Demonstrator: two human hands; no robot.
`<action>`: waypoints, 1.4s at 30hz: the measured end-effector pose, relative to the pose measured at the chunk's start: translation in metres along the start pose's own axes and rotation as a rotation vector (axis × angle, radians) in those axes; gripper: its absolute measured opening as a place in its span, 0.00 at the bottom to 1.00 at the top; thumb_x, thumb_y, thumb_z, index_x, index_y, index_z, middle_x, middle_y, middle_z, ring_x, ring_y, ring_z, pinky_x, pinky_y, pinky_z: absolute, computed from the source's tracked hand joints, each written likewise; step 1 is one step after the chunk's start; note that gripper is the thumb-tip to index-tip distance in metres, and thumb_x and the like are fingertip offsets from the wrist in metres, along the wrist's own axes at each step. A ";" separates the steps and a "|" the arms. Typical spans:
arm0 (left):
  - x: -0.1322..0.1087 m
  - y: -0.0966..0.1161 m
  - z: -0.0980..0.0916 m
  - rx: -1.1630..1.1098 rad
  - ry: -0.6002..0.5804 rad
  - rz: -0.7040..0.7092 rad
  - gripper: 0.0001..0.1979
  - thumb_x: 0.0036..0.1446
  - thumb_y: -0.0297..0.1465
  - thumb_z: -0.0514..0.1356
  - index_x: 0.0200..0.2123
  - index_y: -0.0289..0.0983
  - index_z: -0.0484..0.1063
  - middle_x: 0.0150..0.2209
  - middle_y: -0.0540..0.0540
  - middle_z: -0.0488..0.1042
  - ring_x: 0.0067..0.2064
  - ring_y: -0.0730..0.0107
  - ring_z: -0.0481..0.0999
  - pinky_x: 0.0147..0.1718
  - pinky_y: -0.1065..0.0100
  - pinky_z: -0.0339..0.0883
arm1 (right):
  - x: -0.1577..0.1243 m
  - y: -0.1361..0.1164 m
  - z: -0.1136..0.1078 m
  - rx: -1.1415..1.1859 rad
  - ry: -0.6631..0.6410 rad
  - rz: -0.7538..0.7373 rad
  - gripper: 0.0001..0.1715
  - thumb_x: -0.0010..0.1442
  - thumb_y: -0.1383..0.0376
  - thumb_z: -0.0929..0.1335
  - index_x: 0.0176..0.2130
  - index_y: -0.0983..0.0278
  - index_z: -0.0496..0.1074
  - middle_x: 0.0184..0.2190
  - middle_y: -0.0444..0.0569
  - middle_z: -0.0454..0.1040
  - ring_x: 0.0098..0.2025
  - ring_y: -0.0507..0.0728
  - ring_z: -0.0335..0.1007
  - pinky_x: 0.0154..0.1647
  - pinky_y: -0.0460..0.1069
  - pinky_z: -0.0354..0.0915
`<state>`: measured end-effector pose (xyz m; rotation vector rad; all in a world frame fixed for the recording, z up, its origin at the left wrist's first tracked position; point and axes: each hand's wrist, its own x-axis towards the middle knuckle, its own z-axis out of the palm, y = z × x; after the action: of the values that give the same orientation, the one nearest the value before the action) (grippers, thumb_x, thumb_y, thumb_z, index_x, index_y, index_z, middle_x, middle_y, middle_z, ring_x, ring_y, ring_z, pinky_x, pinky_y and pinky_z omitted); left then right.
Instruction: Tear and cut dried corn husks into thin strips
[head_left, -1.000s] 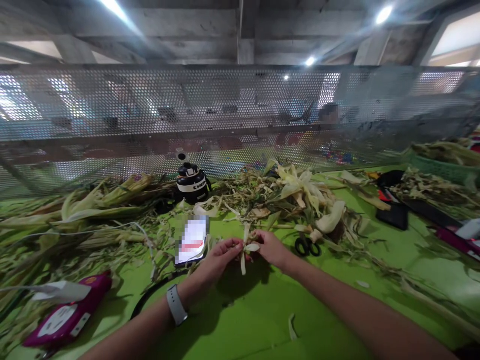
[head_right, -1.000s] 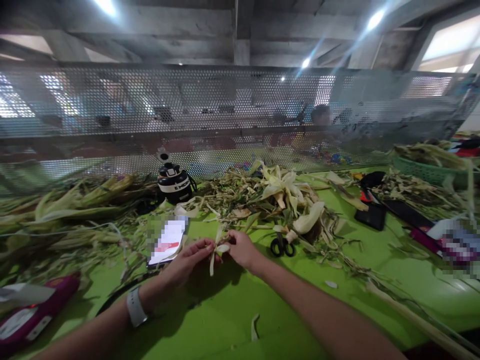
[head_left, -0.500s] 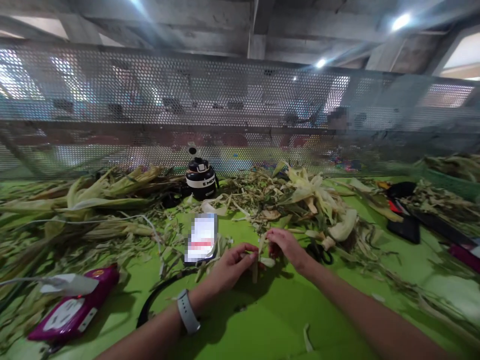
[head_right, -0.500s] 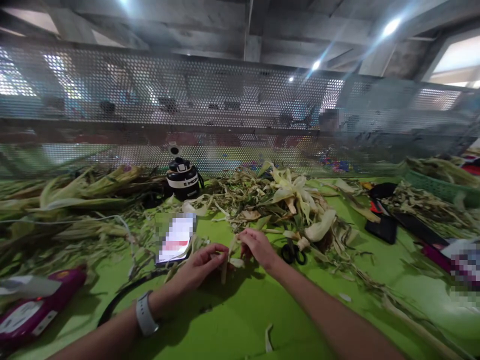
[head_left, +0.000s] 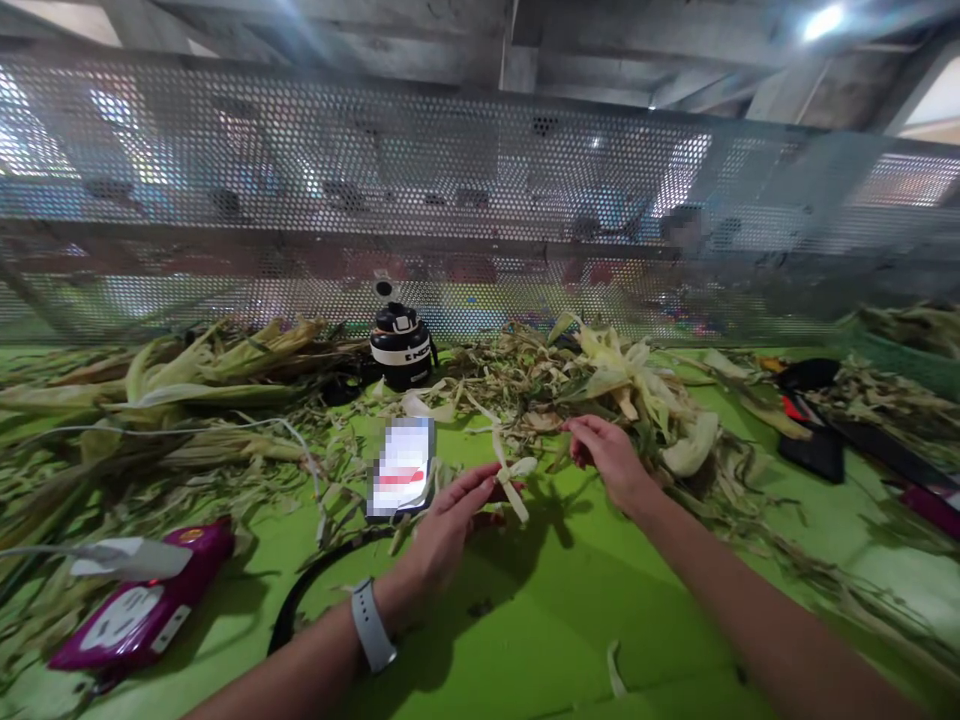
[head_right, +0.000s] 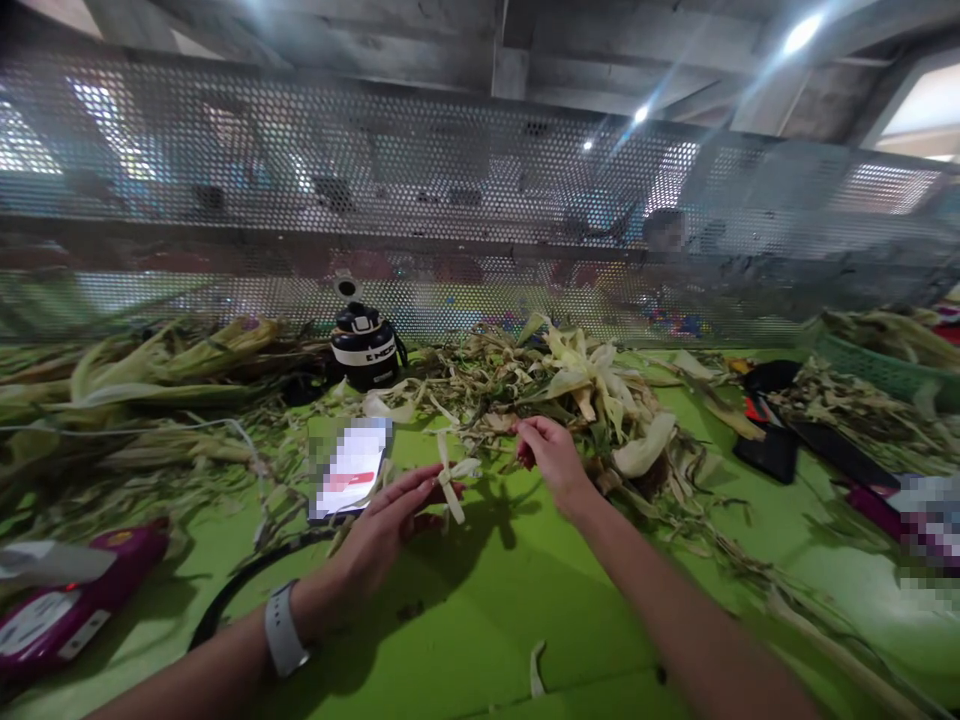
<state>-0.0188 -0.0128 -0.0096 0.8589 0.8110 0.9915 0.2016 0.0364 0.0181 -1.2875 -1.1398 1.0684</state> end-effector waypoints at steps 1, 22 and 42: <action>0.000 -0.001 0.000 -0.004 0.002 0.000 0.18 0.55 0.37 0.62 0.48 0.39 0.72 0.46 0.41 0.77 0.47 0.60 0.75 0.42 0.64 0.68 | 0.000 0.000 0.000 -0.003 -0.004 0.000 0.13 0.46 0.56 0.69 0.26 0.64 0.71 0.15 0.39 0.65 0.17 0.49 0.58 0.18 0.45 0.54; -0.004 -0.001 0.008 0.164 -0.011 -0.005 0.20 0.47 0.42 0.67 0.42 0.40 0.73 0.33 0.48 0.79 0.35 0.68 0.75 0.36 0.70 0.66 | -0.027 0.016 0.023 -0.571 -0.493 -0.145 0.10 0.50 0.72 0.65 0.30 0.65 0.75 0.24 0.43 0.73 0.27 0.53 0.64 0.28 0.45 0.56; -0.005 -0.003 0.009 0.601 -0.106 0.043 0.17 0.50 0.42 0.61 0.38 0.37 0.77 0.40 0.43 0.79 0.41 0.57 0.76 0.39 0.64 0.69 | 0.006 -0.030 -0.031 -1.164 -0.317 -0.227 0.10 0.58 0.68 0.65 0.35 0.64 0.77 0.33 0.50 0.78 0.34 0.56 0.71 0.31 0.46 0.58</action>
<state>-0.0118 -0.0205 -0.0072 1.4346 1.0205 0.7338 0.2318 0.0375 0.0498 -1.7958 -2.2589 0.3772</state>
